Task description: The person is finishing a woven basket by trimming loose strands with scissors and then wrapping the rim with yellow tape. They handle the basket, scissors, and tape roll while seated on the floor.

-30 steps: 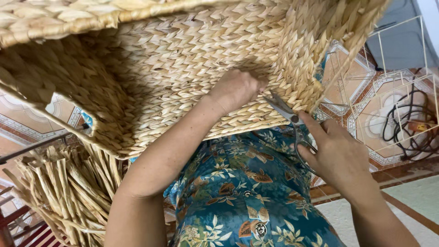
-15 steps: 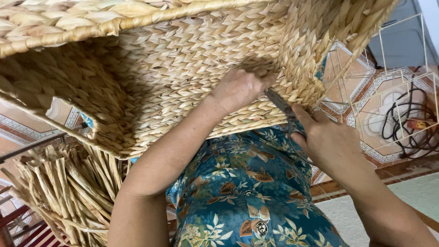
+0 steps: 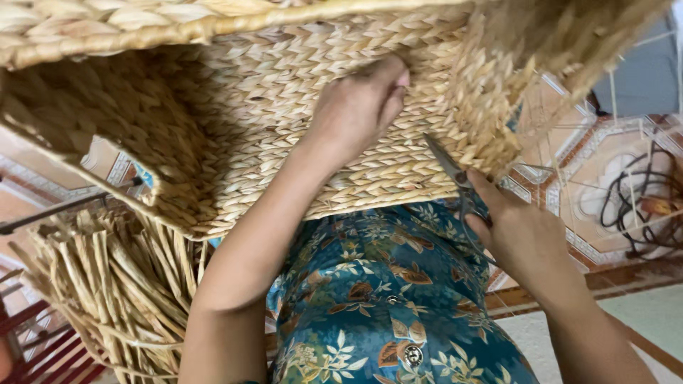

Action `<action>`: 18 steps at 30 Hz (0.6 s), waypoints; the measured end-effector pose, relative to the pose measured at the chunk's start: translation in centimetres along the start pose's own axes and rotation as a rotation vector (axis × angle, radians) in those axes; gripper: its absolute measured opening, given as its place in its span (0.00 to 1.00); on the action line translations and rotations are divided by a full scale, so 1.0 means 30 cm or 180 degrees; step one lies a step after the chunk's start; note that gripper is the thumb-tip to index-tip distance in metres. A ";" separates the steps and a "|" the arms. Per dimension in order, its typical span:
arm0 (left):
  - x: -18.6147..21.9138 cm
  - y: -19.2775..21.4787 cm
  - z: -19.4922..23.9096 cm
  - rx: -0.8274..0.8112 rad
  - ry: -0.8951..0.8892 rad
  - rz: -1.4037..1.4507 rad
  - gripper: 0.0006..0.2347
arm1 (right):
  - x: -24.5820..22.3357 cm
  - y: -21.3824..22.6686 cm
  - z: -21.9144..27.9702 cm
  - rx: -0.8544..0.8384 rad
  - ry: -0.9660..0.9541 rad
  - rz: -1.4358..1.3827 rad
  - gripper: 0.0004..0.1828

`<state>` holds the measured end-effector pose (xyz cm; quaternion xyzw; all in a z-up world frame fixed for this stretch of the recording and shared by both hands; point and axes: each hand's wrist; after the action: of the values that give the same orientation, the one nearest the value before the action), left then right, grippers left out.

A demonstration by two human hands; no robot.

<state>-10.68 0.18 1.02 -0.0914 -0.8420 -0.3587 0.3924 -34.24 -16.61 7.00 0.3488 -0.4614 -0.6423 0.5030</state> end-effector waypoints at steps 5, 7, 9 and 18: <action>0.177 0.357 0.209 0.0085 0.0369 0.0491 0.02 | -0.002 -0.045 0.015 0.0018 -0.0206 -0.0082 0.38; 0.239 0.496 0.307 0.0520 0.0762 0.0454 0.03 | 0.004 -0.052 0.011 -0.0067 -0.0291 -0.0118 0.39; 0.291 0.594 0.404 0.1263 0.1134 0.0665 0.01 | 0.009 -0.045 0.015 0.0020 -0.0230 -0.0112 0.39; 0.073 0.750 0.630 0.1521 0.1724 -0.1414 0.11 | 0.017 -0.035 0.002 -0.0066 -0.0149 -0.0019 0.39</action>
<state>-13.61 29.01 6.38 0.2833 -0.7672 -0.2402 0.5229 -34.76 -17.02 6.05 0.3298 -0.4653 -0.6565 0.4937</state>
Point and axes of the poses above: each hand's wrist, its own z-axis away from the middle knuckle, its own y-axis out of the back of the hand, x = y × z, and after that the axes turned 7 degrees about z, right-handed
